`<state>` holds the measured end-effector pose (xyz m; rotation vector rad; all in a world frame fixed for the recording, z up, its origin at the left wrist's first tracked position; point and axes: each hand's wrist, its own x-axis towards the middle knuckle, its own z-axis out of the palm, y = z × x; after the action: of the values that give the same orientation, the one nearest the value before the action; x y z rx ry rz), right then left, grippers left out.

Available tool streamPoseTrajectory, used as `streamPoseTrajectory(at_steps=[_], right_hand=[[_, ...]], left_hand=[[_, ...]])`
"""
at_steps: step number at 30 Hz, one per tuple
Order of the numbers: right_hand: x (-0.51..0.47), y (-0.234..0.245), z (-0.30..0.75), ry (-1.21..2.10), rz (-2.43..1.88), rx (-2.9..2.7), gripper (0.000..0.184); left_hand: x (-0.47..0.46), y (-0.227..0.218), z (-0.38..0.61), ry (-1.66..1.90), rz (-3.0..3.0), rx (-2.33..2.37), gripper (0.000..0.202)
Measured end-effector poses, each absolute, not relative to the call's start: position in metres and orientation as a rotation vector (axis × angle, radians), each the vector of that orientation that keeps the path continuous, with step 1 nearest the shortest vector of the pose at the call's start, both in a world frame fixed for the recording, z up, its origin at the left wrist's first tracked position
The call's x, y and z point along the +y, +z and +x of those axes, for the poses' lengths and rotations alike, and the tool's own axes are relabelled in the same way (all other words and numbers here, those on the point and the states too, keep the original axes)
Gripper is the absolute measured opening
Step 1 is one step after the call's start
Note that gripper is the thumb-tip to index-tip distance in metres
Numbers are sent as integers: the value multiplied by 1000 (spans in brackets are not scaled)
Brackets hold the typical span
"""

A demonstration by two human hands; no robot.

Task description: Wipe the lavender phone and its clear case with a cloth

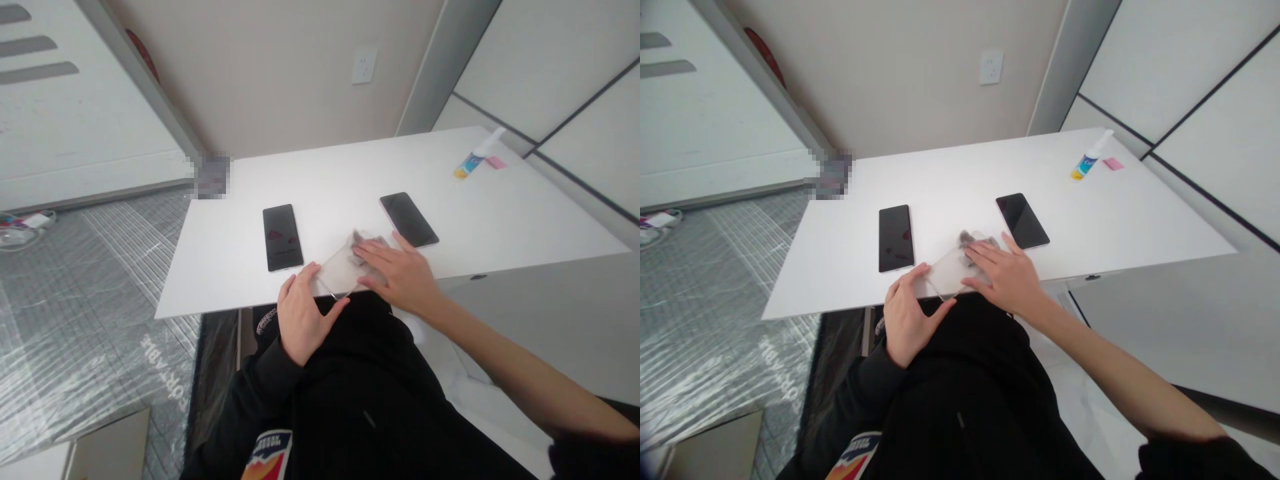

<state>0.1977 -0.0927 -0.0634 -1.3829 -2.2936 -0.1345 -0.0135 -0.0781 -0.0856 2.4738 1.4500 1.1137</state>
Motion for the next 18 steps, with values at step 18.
streamPoseTrajectory(at_steps=[18], right_hand=[[-90,-58,194,10,-1338,-2408,59]], left_hand=[[-78,-86,-13,1137,2469,1458,73]])
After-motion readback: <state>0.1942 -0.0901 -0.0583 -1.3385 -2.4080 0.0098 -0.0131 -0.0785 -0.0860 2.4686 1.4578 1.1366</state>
